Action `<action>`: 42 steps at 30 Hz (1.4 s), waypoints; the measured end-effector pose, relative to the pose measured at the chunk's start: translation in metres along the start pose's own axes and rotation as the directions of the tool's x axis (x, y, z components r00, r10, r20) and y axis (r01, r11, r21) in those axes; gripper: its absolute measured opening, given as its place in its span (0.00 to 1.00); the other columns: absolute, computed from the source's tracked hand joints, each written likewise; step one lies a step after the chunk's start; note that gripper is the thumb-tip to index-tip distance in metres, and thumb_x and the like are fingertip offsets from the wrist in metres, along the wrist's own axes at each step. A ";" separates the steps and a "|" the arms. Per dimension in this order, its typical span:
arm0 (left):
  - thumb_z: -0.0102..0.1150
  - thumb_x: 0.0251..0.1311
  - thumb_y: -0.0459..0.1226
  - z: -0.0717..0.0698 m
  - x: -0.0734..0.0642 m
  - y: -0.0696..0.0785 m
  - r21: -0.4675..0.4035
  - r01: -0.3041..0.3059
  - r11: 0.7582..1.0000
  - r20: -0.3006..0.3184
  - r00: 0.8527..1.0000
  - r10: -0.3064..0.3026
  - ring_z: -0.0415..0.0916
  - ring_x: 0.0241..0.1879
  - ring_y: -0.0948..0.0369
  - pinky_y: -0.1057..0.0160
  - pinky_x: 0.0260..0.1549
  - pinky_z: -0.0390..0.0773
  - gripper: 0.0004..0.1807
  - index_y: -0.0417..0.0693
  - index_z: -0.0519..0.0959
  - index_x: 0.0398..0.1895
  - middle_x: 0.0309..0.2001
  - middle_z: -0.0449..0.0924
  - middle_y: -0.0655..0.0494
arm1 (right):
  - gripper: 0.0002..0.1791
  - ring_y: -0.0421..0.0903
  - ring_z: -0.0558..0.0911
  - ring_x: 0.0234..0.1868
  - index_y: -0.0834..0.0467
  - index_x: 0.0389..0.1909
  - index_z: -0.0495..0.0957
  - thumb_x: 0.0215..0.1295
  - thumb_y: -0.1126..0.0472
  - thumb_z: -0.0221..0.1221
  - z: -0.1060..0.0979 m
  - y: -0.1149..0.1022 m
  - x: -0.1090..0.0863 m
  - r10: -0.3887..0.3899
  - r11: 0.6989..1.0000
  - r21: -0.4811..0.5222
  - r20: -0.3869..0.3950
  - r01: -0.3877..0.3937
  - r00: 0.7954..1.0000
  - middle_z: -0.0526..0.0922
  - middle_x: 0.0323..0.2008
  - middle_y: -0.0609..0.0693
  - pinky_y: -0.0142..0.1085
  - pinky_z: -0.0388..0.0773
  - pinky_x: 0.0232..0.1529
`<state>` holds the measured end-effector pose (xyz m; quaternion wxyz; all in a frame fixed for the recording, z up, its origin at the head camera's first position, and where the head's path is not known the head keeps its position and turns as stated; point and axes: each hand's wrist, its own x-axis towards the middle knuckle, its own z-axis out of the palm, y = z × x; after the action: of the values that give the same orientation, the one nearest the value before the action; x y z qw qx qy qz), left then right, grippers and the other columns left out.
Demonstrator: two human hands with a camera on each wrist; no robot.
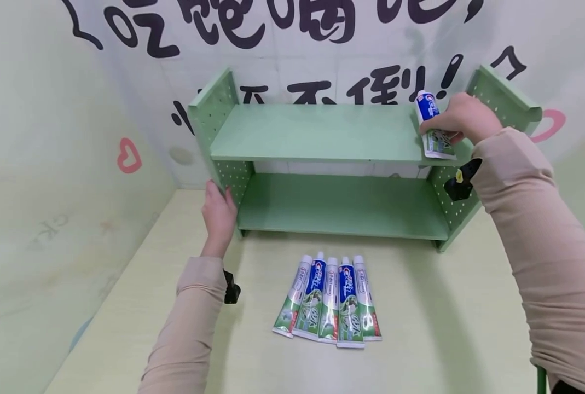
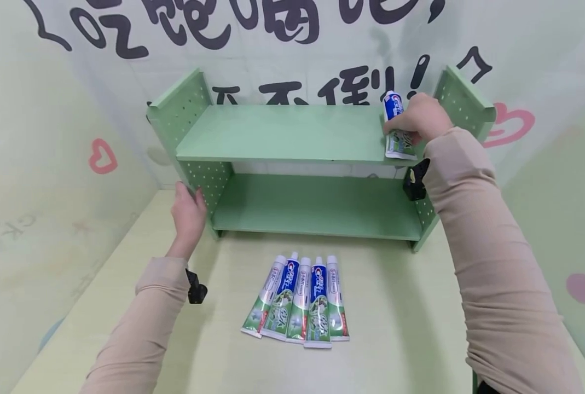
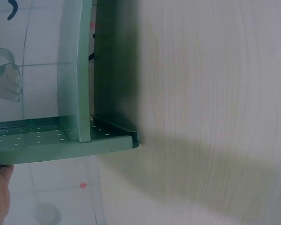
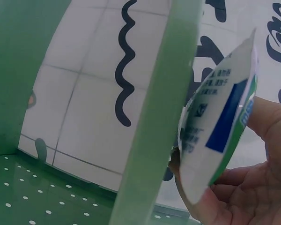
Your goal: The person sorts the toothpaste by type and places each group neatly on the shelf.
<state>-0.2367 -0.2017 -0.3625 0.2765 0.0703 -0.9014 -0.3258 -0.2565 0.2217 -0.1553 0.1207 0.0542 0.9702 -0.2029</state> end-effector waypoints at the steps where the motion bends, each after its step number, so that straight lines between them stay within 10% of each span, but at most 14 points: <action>1: 0.40 0.68 0.39 0.000 0.000 0.000 0.002 -0.001 1.000 0.000 1.000 0.001 0.76 0.38 0.40 0.47 0.34 0.81 0.17 0.37 0.59 0.54 0.47 0.72 0.37 | 0.26 0.43 0.76 0.21 0.68 0.35 0.68 0.55 0.46 0.59 0.000 0.000 0.001 -0.001 1.000 -0.004 0.006 0.001 1.000 0.74 0.21 0.49 0.33 0.77 0.25; 27: 0.39 0.69 0.38 -0.004 -0.001 0.003 0.000 0.021 1.000 0.017 1.000 -0.021 0.75 0.44 0.40 0.46 0.39 0.80 0.18 0.36 0.58 0.56 0.51 0.71 0.37 | 0.26 0.41 0.73 0.19 0.67 0.33 0.68 0.55 0.45 0.58 0.003 -0.006 0.006 -0.029 0.997 -0.068 0.031 0.031 0.999 0.73 0.18 0.48 0.31 0.73 0.22; 42: 0.39 0.69 0.38 -0.004 -0.001 0.005 0.004 0.028 1.000 0.021 0.999 -0.028 0.75 0.43 0.40 0.46 0.38 0.79 0.17 0.36 0.59 0.54 0.50 0.71 0.37 | 0.30 0.54 0.71 0.27 0.71 0.38 0.64 0.56 0.46 0.58 0.020 -0.011 -0.016 -0.122 0.983 -0.156 -0.188 0.093 0.975 0.69 0.29 0.61 0.44 0.72 0.24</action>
<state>-0.2332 -0.1999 -0.3573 0.2622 0.0802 -0.9038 -0.3285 -0.2385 0.2029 -0.1650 0.0165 0.0125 0.9911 -0.1311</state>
